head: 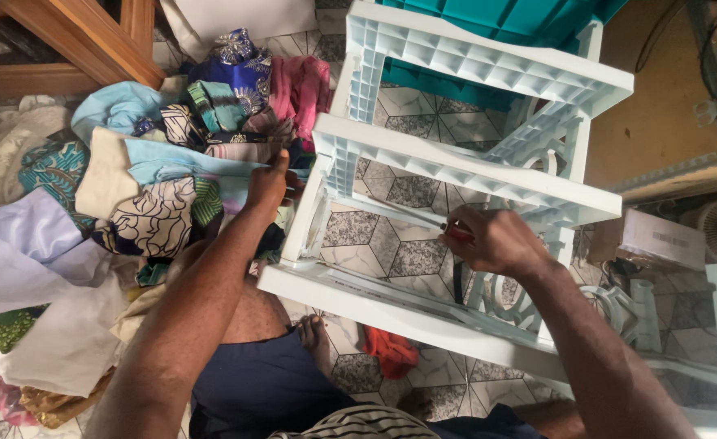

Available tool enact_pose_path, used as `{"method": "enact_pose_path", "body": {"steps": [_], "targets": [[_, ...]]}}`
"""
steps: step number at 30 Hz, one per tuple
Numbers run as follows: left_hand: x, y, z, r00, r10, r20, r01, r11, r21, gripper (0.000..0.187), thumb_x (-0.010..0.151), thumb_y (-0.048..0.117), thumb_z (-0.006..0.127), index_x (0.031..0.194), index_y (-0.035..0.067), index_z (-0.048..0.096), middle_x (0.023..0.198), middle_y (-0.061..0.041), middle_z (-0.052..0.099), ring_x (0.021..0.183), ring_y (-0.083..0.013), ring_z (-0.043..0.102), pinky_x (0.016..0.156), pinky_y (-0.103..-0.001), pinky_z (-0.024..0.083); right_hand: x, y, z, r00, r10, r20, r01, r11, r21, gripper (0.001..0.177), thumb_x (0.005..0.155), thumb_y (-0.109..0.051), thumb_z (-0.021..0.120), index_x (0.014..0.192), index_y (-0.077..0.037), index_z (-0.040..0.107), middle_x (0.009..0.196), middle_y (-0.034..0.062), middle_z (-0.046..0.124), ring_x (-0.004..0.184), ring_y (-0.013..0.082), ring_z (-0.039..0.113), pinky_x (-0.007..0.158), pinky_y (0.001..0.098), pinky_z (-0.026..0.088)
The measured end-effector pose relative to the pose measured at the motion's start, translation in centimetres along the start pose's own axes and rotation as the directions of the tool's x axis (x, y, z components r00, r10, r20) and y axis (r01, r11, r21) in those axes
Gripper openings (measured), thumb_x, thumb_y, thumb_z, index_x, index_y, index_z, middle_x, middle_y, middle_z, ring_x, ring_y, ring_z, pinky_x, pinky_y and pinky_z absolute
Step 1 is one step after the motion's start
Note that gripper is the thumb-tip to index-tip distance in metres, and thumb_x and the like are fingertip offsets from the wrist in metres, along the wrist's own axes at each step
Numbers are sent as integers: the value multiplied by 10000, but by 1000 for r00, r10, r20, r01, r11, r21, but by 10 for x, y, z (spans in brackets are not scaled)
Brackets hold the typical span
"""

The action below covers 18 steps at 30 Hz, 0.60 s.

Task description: The person sits on the floor and uses a screwdriver to tighten screws on a white plastic frame. They manipulate the frame sections, aligning them and securing the joints with the tool.

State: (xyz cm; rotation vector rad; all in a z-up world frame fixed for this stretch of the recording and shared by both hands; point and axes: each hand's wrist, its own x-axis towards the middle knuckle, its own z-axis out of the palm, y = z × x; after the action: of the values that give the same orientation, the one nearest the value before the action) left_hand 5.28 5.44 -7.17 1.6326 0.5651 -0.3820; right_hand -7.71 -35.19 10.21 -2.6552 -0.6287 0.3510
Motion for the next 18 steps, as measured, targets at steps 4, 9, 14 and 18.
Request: {"method": "enact_pose_path", "body": {"steps": [4,9,14,18], "targets": [[25,-25,4,995,-94,39,90,991,95,419,971,493,639,942,75,660,756,-16,701,592,-162,690,489,-385,492,18,7,14,970,129,207,-129,992,-11,273,972,-357,669,1036,-92,658,794,128,755,572,215,726,505,318,596],[63,-59,12,980,-189,67,166,952,256,316,1004,427,593,1029,116,645,809,-59,691,596,-231,638,557,-428,510,55,25,55,972,39,233,-32,999,-32,292,1024,-395,598,1084,-117,664,892,77,769,643,189,750,553,364,628],[103,-88,21,944,-304,125,244,903,354,307,1017,418,471,1195,235,641,924,-56,702,677,-201,635,576,-399,502,82,32,83,928,170,332,-183,983,10,312,962,-400,649,1127,-135,640,922,84,783,807,261,760,756,446,612],[117,-98,23,925,-342,169,234,859,456,404,1030,332,470,1259,64,668,1011,-125,726,765,-279,698,603,-447,545,96,43,104,885,238,401,-226,971,-79,340,976,-403,643,1169,-125,602,993,123,765,900,287,752,838,450,600]]}}
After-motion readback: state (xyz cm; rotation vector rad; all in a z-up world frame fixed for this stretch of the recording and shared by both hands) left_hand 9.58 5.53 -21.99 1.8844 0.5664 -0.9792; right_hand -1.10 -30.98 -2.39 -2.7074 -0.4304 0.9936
